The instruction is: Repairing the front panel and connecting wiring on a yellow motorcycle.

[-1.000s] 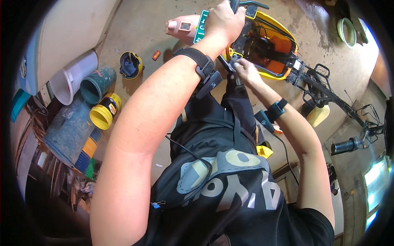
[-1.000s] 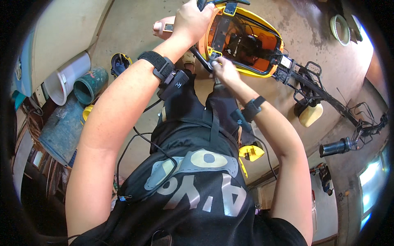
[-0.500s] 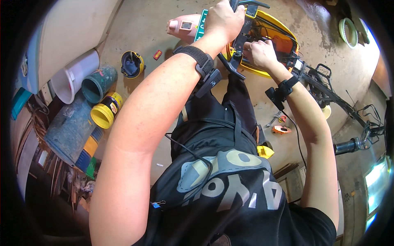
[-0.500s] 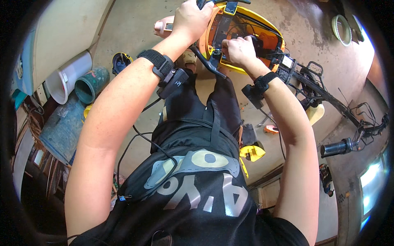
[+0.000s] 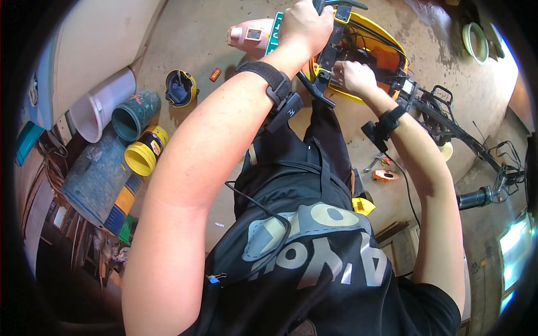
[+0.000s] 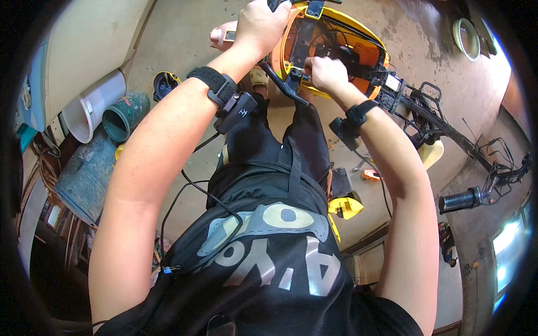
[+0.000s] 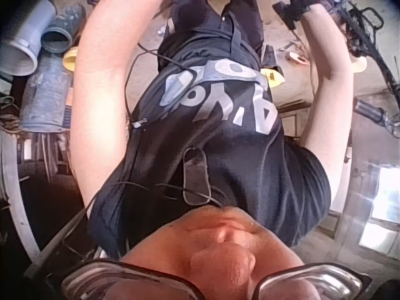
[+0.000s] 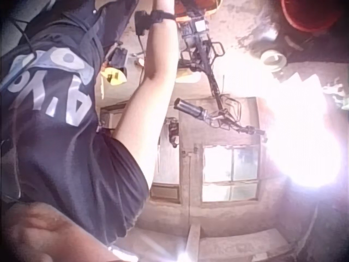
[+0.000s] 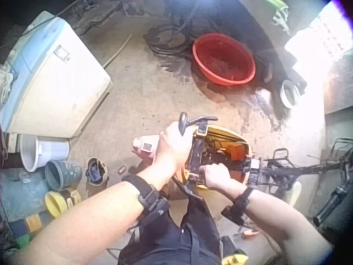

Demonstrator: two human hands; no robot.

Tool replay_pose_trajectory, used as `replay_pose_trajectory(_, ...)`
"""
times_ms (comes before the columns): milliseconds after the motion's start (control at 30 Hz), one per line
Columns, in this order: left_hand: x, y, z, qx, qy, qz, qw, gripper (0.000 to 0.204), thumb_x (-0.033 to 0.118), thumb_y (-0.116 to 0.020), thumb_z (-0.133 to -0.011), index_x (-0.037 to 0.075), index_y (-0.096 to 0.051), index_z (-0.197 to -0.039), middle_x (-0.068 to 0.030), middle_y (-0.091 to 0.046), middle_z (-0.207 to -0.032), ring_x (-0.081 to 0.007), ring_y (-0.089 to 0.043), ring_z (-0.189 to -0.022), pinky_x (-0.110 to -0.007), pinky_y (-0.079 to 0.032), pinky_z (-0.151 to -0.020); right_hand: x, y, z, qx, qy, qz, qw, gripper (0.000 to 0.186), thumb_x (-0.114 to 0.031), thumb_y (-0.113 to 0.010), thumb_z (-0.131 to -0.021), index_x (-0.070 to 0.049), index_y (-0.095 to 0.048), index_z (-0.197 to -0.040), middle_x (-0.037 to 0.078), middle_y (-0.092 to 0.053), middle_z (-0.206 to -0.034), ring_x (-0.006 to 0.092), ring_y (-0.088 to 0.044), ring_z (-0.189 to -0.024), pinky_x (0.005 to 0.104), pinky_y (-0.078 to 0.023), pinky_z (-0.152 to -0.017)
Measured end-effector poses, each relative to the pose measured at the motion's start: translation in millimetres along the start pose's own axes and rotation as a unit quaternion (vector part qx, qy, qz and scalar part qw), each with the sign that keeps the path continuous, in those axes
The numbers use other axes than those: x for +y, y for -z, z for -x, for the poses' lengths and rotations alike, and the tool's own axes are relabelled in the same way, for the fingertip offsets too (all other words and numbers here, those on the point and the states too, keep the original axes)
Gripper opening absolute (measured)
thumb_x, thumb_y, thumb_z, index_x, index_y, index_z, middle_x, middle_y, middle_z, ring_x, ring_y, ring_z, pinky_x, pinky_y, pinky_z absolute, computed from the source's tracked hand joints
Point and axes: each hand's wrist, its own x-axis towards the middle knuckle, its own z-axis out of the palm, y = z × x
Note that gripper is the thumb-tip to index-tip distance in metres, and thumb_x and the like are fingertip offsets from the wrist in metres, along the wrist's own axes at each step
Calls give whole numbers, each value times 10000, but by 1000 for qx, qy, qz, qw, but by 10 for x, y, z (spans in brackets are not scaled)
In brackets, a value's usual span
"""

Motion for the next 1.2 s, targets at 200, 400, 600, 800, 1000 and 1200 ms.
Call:
replay_pose_trajectory(200,-18,-22,11,-7,12,8,1000,394,363,-638,-963,-23,-685,-1024,-312,-705,-933,-479,-699,-932,-530,-559,-811,-575,-489,172,-64,-239,-590,769,331,-284,-455,-1092,-9,-635,-1049,151,-757,-875,227,-722,-704,376,-590,-638)
replay_pose_trajectory(400,-12,-24,-4,-10,11,-9,1000,387,361,-631,-968,-18,-684,-1030,-306,-707,-921,-475,-701,-927,-531,-560,-806,-1000,-530,71,-21,-271,-855,442,381,-278,-317,-1127,-41,-611,-1081,45,-696,-918,139,-624,-747,301,-445,-690)
replay_pose_trajectory(600,-8,-13,-1,-13,18,-7,1000,385,358,-626,-966,-17,-684,-1034,-308,-705,-927,-479,-698,-935,-533,-560,-810,-719,-656,344,-60,-108,-607,785,255,-271,-496,-1075,-62,-640,-1060,17,-670,-885,142,-633,-792,328,-484,-702)
replay_pose_trajectory(800,-31,-16,-7,-6,4,-14,1000,392,363,-624,-964,-16,-687,-1045,-316,-701,-956,-486,-688,-963,-537,-555,-827,-119,-330,287,118,-37,-121,985,334,-413,-599,-976,-118,-722,-1077,167,-749,-973,356,-731,-888,513,-538,-787)
replay_pose_trajectory(1000,11,-5,5,-10,15,-2,1000,407,374,-630,-959,-20,-687,-1046,-319,-700,-966,-483,-688,-975,-529,-554,-832,9,-54,115,102,39,-10,994,218,-327,-628,-949,-158,-728,-1044,121,-755,-944,311,-721,-908,460,-465,-775)
replay_pose_trajectory(1200,12,20,10,-10,-2,23,1000,403,366,-630,-956,-28,-688,-1018,-314,-701,-943,-480,-696,-950,-522,-558,-812,41,26,37,75,72,29,994,163,-258,-647,-890,-178,-740,-997,89,-762,-944,279,-713,-931,437,-412,-811)
